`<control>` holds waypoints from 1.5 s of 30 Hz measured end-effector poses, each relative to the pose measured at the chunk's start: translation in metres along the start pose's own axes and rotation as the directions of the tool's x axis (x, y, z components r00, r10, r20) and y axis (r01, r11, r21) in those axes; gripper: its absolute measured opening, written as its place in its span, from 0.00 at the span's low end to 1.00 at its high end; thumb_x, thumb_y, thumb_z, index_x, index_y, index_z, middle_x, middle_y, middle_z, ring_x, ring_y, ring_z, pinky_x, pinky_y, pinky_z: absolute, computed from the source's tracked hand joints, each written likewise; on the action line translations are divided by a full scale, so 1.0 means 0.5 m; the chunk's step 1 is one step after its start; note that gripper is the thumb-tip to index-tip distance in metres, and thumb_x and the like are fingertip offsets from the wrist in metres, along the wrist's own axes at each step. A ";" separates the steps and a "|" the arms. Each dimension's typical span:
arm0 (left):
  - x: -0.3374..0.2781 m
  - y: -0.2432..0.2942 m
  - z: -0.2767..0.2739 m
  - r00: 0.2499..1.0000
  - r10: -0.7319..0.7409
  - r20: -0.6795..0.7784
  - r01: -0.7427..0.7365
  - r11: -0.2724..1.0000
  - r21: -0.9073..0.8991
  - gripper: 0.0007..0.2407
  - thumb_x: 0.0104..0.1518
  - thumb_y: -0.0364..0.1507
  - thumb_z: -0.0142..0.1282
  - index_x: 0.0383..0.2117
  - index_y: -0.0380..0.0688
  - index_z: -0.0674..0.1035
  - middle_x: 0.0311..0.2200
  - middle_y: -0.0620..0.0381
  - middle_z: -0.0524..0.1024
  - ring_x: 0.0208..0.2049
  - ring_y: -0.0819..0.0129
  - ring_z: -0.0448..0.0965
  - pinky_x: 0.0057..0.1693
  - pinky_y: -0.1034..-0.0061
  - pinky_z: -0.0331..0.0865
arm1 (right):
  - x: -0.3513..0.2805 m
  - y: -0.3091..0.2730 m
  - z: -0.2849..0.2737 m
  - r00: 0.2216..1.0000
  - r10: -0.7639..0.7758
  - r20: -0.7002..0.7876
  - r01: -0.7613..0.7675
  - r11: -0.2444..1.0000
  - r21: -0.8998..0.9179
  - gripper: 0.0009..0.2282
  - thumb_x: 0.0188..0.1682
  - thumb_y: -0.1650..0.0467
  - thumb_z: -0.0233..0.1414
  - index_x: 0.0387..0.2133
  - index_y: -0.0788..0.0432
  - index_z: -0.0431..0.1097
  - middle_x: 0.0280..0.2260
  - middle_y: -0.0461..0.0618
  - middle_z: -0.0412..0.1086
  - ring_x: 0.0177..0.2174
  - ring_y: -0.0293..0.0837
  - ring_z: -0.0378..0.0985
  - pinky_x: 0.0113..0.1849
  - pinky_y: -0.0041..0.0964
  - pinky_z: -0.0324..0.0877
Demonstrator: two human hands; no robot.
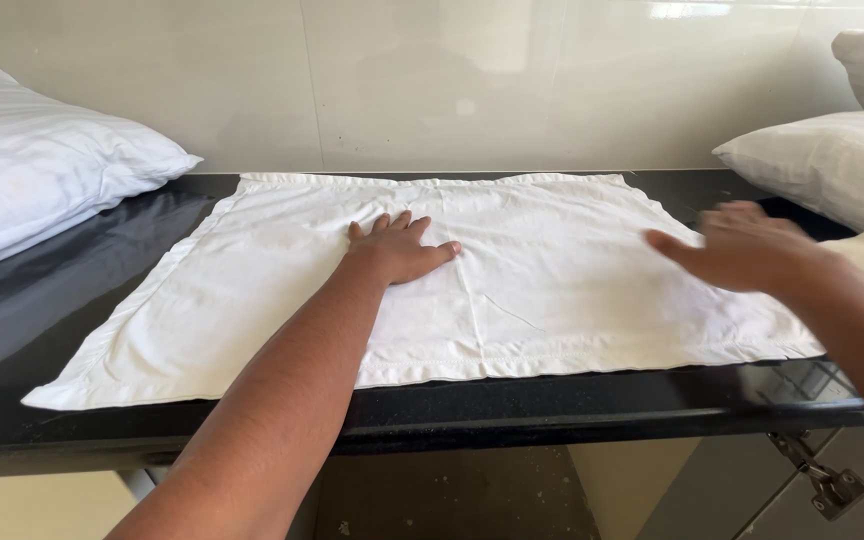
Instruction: The person lays a white bed sheet flat on a black countertop and smooths it out. They fold the sheet in half lengthwise, then fold it again into a smaller rectangle, smoothing the fabric after each fold. The person then folds the sheet into thirds to create a compact, neatly folded stack.
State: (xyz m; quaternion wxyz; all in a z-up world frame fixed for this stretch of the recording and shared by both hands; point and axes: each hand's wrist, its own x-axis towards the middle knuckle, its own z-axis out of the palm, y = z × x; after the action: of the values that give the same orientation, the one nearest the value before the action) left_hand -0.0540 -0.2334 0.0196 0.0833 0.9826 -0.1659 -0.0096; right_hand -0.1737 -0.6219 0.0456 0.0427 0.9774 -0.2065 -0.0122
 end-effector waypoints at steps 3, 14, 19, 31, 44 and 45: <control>0.015 -0.005 0.007 1.000 0.013 -0.008 -0.013 1.000 0.020 0.37 0.56 0.63 0.31 0.73 0.67 0.49 0.76 0.64 0.35 0.76 0.61 0.33 0.73 0.40 0.30 | -0.060 -0.152 -0.050 0.963 -0.266 0.038 0.256 0.952 0.168 0.45 0.44 0.38 0.24 0.71 0.51 0.39 0.73 0.51 0.27 0.72 0.46 0.26 0.67 0.60 0.33; 0.014 -0.008 0.009 0.998 0.054 -0.021 -0.055 0.998 -0.030 0.37 0.57 0.60 0.30 0.73 0.64 0.44 0.76 0.67 0.35 0.75 0.66 0.35 0.74 0.49 0.31 | 0.023 -0.243 0.035 0.931 -0.360 0.065 0.349 0.928 0.132 0.42 0.45 0.39 0.22 0.72 0.42 0.32 0.74 0.39 0.27 0.71 0.39 0.27 0.67 0.54 0.34; 0.006 -0.007 0.005 0.999 0.032 0.005 -0.032 0.999 -0.028 0.37 0.57 0.60 0.30 0.73 0.60 0.48 0.76 0.64 0.37 0.76 0.66 0.34 0.75 0.51 0.30 | 0.159 -0.057 0.110 0.968 -0.249 -0.033 0.251 0.951 0.182 0.39 0.49 0.41 0.22 0.72 0.46 0.36 0.74 0.43 0.32 0.71 0.42 0.31 0.68 0.51 0.34; 0.127 -0.160 0.025 0.970 -0.154 -0.186 0.121 0.977 -0.177 0.35 0.57 0.54 0.50 0.66 0.42 0.67 0.66 0.48 0.67 0.67 0.55 0.65 0.70 0.55 0.53 | 0.196 0.032 0.136 0.989 -0.124 -0.078 0.132 0.985 0.115 0.40 0.47 0.40 0.21 0.72 0.42 0.39 0.73 0.39 0.34 0.71 0.39 0.31 0.69 0.49 0.36; 0.106 -0.483 -0.008 0.958 -0.259 -0.125 0.256 0.966 -0.043 0.31 0.61 0.58 0.32 0.71 0.70 0.56 0.75 0.68 0.45 0.75 0.65 0.42 0.75 0.56 0.37 | 0.193 0.016 0.126 0.990 -0.115 -0.081 0.124 0.986 0.113 0.45 0.46 0.38 0.23 0.72 0.51 0.41 0.73 0.50 0.37 0.71 0.44 0.35 0.67 0.49 0.40; 0.100 -0.511 -0.013 0.967 -0.230 -0.106 0.229 0.973 -0.017 0.30 0.61 0.58 0.29 0.71 0.72 0.54 0.75 0.74 0.42 0.75 0.69 0.39 0.76 0.58 0.35 | 0.191 0.015 0.126 0.990 -0.115 -0.081 0.124 0.986 0.114 0.45 0.46 0.38 0.23 0.72 0.51 0.41 0.73 0.50 0.37 0.71 0.44 0.35 0.67 0.49 0.40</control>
State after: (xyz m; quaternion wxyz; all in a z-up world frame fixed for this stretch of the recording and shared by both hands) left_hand 0.0764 -0.0109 -0.0160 0.0927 0.9941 -0.0463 0.0330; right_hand -0.0920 -0.6723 -0.0169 -0.0088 0.9887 -0.1459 0.0341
